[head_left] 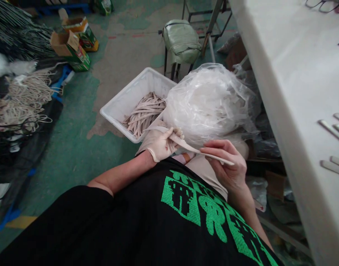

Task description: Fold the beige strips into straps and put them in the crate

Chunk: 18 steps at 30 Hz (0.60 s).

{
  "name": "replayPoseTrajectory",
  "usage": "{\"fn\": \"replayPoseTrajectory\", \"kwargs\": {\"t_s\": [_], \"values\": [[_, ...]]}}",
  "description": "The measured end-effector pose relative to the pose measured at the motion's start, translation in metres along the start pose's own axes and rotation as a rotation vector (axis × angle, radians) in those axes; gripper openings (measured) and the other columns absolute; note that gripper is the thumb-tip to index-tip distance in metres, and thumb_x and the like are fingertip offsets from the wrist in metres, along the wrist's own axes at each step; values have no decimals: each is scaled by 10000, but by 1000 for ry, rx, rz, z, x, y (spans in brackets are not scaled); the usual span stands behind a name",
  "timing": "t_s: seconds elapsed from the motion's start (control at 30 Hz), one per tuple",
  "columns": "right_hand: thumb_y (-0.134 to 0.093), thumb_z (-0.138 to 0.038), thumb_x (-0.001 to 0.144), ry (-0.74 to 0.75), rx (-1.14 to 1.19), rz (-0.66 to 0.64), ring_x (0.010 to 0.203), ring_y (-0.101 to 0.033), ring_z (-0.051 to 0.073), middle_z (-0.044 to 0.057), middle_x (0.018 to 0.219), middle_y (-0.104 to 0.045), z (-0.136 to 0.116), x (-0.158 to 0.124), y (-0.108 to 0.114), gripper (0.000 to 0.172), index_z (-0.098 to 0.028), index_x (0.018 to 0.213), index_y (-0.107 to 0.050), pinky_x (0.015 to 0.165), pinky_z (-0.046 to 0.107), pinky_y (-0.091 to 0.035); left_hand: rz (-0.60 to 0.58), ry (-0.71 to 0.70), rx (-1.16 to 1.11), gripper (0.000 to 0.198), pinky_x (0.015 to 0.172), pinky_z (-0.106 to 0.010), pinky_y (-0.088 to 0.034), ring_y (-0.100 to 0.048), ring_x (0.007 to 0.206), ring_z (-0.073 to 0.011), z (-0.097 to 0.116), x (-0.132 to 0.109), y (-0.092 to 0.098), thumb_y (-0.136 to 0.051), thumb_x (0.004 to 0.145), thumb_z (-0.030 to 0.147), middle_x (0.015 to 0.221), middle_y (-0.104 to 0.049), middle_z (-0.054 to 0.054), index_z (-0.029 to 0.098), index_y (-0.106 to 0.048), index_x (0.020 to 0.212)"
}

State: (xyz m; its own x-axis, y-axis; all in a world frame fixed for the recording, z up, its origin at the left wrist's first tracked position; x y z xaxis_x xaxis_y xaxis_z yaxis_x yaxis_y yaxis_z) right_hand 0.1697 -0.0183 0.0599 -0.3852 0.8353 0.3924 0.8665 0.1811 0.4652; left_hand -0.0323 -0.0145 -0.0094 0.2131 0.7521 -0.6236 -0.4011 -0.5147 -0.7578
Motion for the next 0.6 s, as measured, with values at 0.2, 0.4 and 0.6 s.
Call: {"fn": "replayPoseTrajectory", "kwargs": {"t_s": [0.2,0.4,0.6], "values": [[-590,-163,952,158,38,-197,1064,-704,215,86,1201,-725,14,5,-28,187,-248,1062,-715,899,375,-578,-123,155,95,312,866,-322,-539,-709,767,-158,-21,1,4,-448,1021,298,874,-751,-77,120,-702,1056],[-528,-314,1000,-136,124,-166,768,-728,201,51,918,-781,22,-1,-23,200,-275,964,-721,710,322,-587,-266,312,69,460,927,-372,-532,-722,1000,-242,-26,9,18,-507,982,466,1110,-741,-163,108,-644,1236],[-668,-467,904,-390,414,-108,642,-660,217,49,707,-708,32,-20,13,249,-248,800,-727,599,337,-560,277,-63,-87,422,738,-310,-577,-721,711,-185,38,42,55,-468,1016,375,807,-736,-111,35,-590,1234]]}}
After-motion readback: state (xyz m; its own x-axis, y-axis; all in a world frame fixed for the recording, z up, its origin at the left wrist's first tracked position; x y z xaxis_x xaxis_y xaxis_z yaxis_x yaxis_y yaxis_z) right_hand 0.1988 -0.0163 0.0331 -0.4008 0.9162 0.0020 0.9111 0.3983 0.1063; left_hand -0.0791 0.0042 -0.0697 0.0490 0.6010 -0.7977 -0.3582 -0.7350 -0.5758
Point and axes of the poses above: each hand's wrist, its own x-axis towards the middle knuckle, its own y-axis out of the back of the hand, z = x × y, the point moved 2 cm from there along x, towards the middle knuckle
